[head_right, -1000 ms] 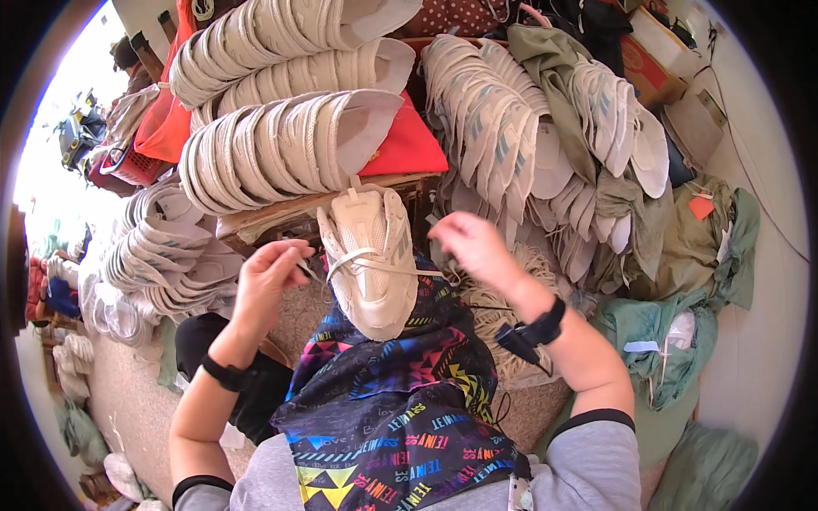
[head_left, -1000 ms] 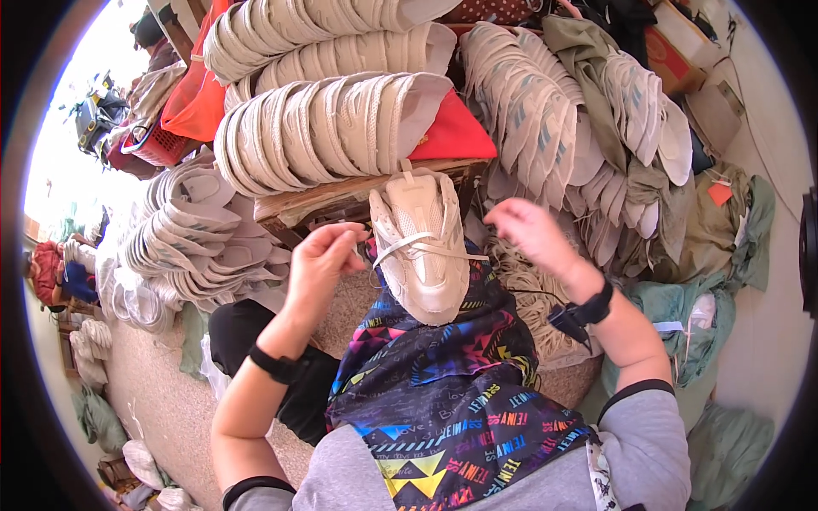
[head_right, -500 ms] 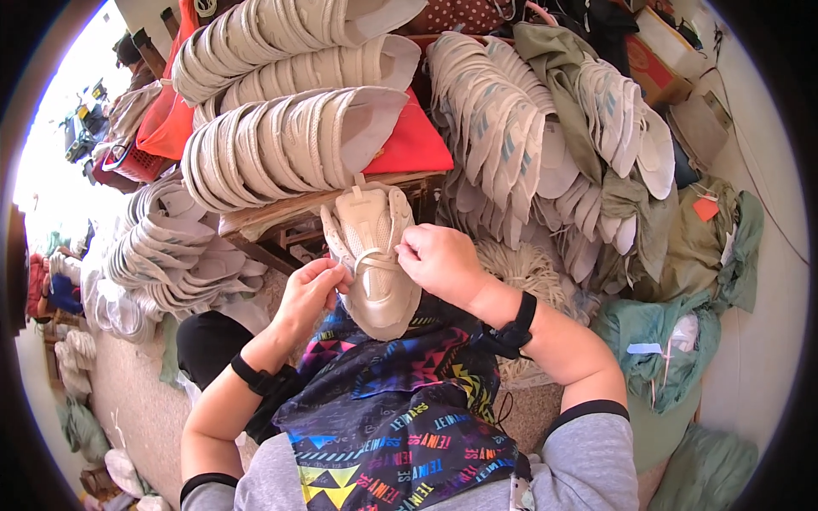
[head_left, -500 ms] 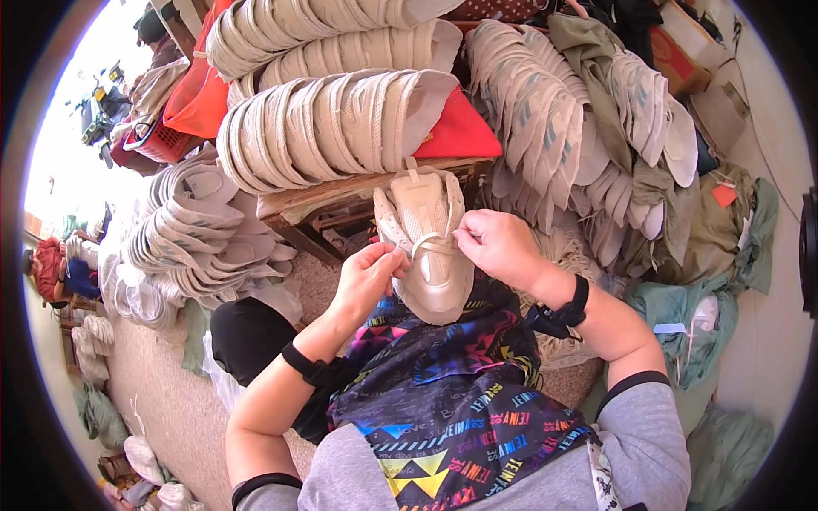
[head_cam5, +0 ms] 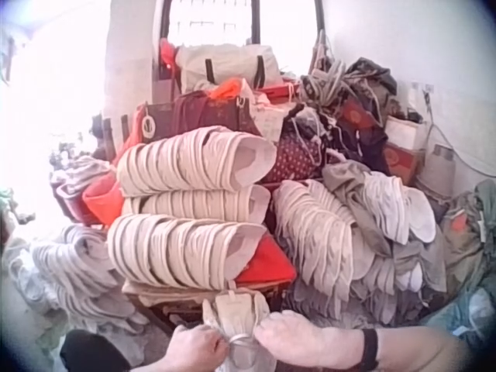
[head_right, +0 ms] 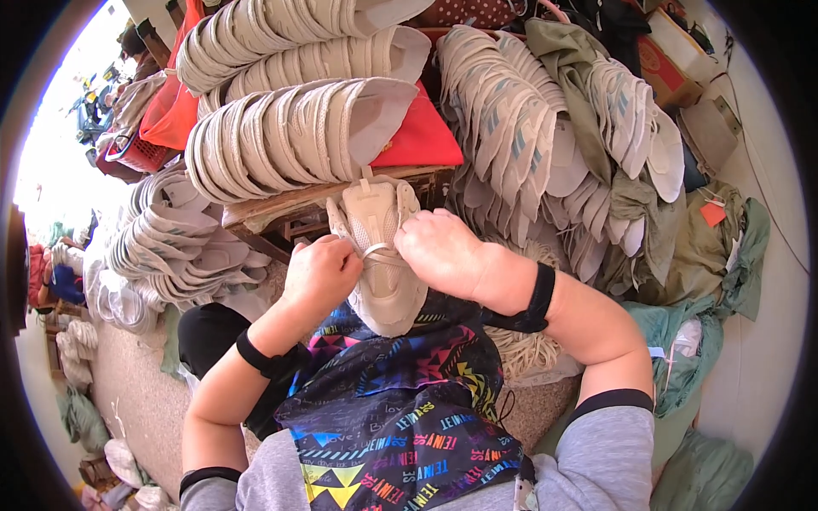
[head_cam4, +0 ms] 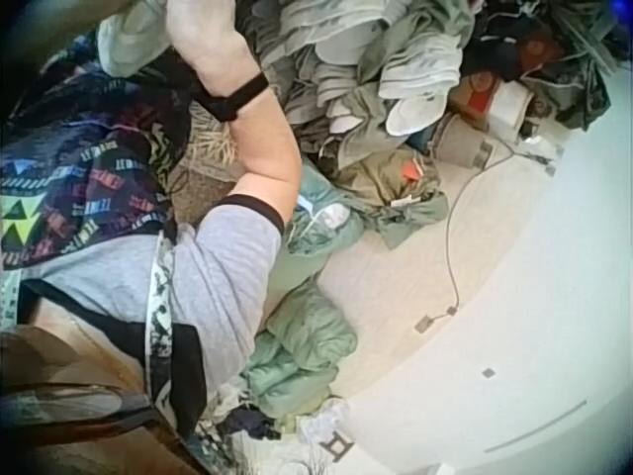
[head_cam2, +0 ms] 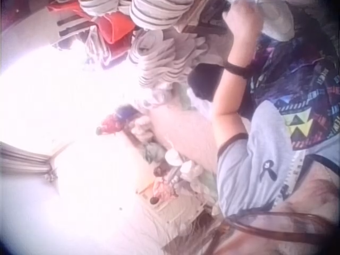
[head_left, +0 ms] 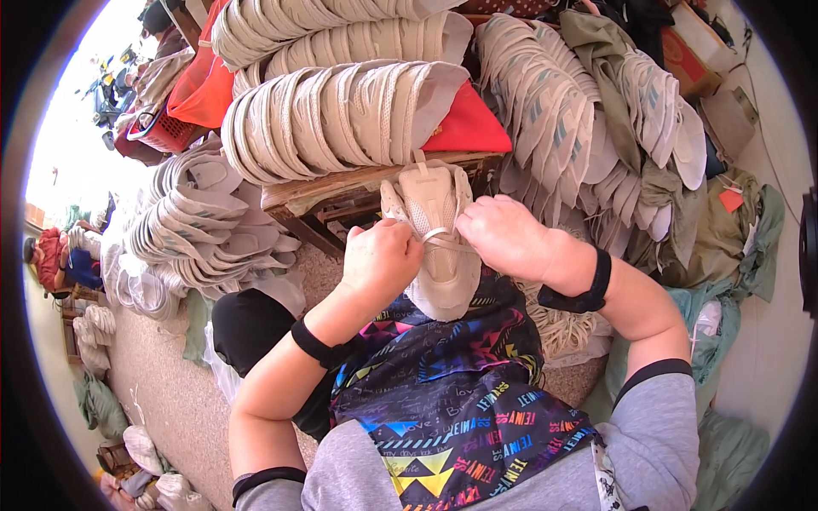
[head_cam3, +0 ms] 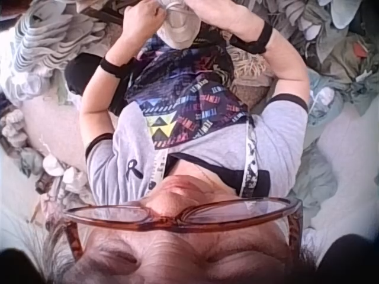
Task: Insert laces into the eyelets of several white shoe uppers and tie them.
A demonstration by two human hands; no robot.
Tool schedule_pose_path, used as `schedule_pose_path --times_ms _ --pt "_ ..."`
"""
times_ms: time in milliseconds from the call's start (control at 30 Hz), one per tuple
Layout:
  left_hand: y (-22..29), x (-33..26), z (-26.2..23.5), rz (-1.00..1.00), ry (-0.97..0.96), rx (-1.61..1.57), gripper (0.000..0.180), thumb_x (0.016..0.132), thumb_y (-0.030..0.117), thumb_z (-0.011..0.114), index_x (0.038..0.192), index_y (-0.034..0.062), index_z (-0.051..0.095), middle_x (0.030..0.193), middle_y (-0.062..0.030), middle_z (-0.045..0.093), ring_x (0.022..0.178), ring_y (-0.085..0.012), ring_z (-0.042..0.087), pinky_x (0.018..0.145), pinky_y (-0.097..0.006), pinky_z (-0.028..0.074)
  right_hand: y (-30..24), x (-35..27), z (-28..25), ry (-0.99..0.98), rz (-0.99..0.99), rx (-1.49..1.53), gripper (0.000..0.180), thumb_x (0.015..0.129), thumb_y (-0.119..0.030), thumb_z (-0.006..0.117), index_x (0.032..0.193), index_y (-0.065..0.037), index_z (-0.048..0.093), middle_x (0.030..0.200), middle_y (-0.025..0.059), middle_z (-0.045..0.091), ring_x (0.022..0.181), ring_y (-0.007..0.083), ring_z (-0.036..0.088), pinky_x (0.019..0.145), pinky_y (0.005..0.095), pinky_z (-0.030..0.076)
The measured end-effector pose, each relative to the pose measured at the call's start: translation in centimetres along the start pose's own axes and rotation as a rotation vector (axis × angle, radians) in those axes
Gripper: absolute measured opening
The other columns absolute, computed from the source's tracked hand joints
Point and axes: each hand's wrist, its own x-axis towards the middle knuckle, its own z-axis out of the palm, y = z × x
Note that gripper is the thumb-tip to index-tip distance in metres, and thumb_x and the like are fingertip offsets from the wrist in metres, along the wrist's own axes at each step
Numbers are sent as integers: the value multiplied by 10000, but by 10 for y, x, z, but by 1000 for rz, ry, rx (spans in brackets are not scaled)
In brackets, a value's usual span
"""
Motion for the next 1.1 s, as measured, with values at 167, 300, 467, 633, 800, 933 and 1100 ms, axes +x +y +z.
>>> schedule_pose_path --times_ms 167,300,467,633,800,933,1100 --pt "3 3 -24 137 3 263 247 750 149 707 957 81 591 1009 -104 548 969 -280 571 769 -427 436 11 11 -15 212 -153 -140 215 703 -128 632 894 -56 565 966 99 538 892 268 552 714 371 503" --pt "-10 15 -35 370 -31 182 339 693 91 740 967 68 543 1073 -109 511 1005 -303 552 846 -413 468 27 21 -15 -4 -234 148 343 665 -49 725 943 -37 525 1024 107 518 899 329 592 706 409 513" --pt "-17 25 -33 438 -153 184 331 704 125 745 962 84 541 1019 -85 528 995 -284 556 822 -414 463 33 30 -20 -147 -245 261 319 699 -60 714 964 -52 537 1001 125 539 905 363 610 723 452 513" --pt "-18 25 -35 346 -147 55 174 775 194 711 872 84 617 930 -92 545 938 -293 574 796 -412 453 38 30 -16 -164 -235 311 314 701 -102 742 941 -66 542 958 108 565 873 348 616 709 454 505" --pt "-16 28 -22 200 -143 74 204 844 233 651 765 47 673 898 -107 556 874 -301 584 778 -409 460 38 30 -15 -185 -142 409 193 759 -190 716 859 -78 596 911 97 583 850 324 622 693 437 492" --pt "-22 28 -11 173 -107 -137 160 809 180 676 779 23 675 894 -116 552 838 -280 580 745 -373 476 32 30 -3 -69 -81 425 185 803 -238 682 812 -59 637 970 74 581 838 305 618 699 409 494" --pt "-11 11 4 -43 44 -361 143 805 144 693 785 5 665 877 -100 541 799 -230 564 705 -329 470 18 30 0 -70 194 521 167 793 -228 658 777 -63 682 917 102 609 850 324 621 734 422 497"
